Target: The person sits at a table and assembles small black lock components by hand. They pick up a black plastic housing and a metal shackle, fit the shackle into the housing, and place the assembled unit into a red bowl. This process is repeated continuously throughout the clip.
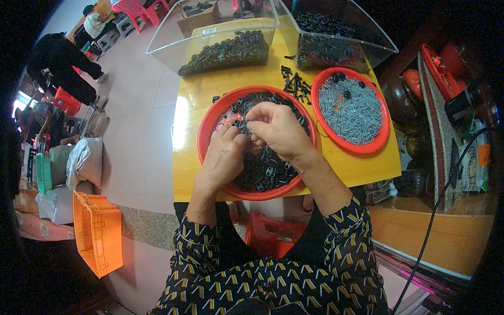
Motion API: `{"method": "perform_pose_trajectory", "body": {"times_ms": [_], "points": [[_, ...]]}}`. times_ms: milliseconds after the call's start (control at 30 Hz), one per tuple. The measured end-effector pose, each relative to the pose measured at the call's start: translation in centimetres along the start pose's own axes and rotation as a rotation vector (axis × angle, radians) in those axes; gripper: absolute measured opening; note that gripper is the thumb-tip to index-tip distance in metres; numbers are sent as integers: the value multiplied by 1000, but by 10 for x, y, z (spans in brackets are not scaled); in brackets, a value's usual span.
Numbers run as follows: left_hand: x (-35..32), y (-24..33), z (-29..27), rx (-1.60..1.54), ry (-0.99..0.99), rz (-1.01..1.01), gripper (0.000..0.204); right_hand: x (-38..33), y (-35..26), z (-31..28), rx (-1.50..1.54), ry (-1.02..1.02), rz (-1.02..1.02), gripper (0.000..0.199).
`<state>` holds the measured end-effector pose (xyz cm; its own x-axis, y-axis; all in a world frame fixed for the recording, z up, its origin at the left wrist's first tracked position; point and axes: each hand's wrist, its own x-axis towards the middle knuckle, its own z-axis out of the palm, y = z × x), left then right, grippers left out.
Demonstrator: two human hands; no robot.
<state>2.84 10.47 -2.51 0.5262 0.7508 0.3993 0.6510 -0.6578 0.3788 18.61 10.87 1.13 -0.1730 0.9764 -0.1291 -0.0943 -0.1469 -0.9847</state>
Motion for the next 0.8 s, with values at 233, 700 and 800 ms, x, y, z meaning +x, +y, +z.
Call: {"method": "perform_pose_trajectory", "body": {"times_ms": [233,700,800], "points": [[-2,3,-3,-913,120,-451,8,-1,5,3,297,5,-8,12],[0,3,-10,-1407,166,-471,24,-3,3,6,341,-101,43,11],[-1,-2,-13,-1553,140,-480,25,-4,0,3,322,-114,15,11]]}}
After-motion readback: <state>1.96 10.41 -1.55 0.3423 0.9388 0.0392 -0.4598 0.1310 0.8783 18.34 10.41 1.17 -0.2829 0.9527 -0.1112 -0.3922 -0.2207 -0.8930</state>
